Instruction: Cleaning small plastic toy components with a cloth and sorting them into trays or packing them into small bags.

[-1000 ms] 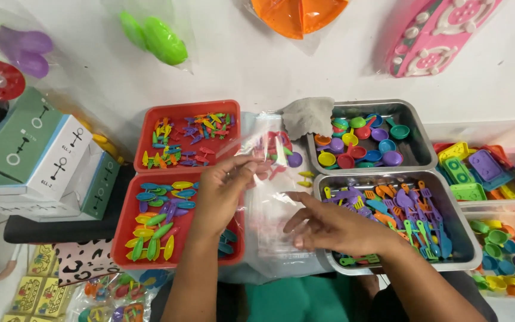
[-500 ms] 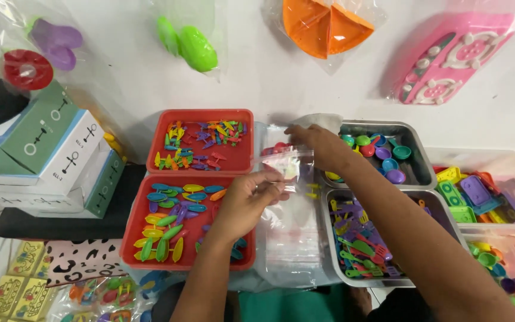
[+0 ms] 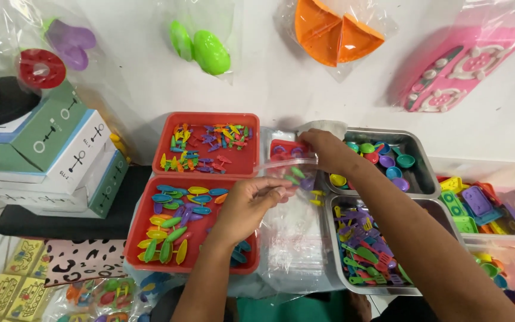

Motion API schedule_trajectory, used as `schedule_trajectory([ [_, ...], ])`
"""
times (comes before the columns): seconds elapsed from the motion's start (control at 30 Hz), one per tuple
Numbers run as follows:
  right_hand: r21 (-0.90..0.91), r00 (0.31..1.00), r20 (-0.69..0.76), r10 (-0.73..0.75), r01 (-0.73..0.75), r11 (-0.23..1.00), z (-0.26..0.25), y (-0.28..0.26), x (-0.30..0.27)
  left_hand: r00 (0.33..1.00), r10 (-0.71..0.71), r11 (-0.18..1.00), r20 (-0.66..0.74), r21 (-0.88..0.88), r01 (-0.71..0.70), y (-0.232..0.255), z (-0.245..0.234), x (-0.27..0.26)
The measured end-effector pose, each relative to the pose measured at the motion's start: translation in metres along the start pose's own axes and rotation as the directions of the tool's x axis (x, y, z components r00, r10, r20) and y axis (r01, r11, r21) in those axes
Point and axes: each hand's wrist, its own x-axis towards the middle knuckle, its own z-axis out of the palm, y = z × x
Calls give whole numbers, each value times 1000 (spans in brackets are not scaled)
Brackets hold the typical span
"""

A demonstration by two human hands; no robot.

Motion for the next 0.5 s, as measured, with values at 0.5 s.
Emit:
schedule_trajectory([
  [0.5,933,858,-264,440,112,342,-47,-31,-110,997,-72,997,-4,-42,72,-12,15,4],
])
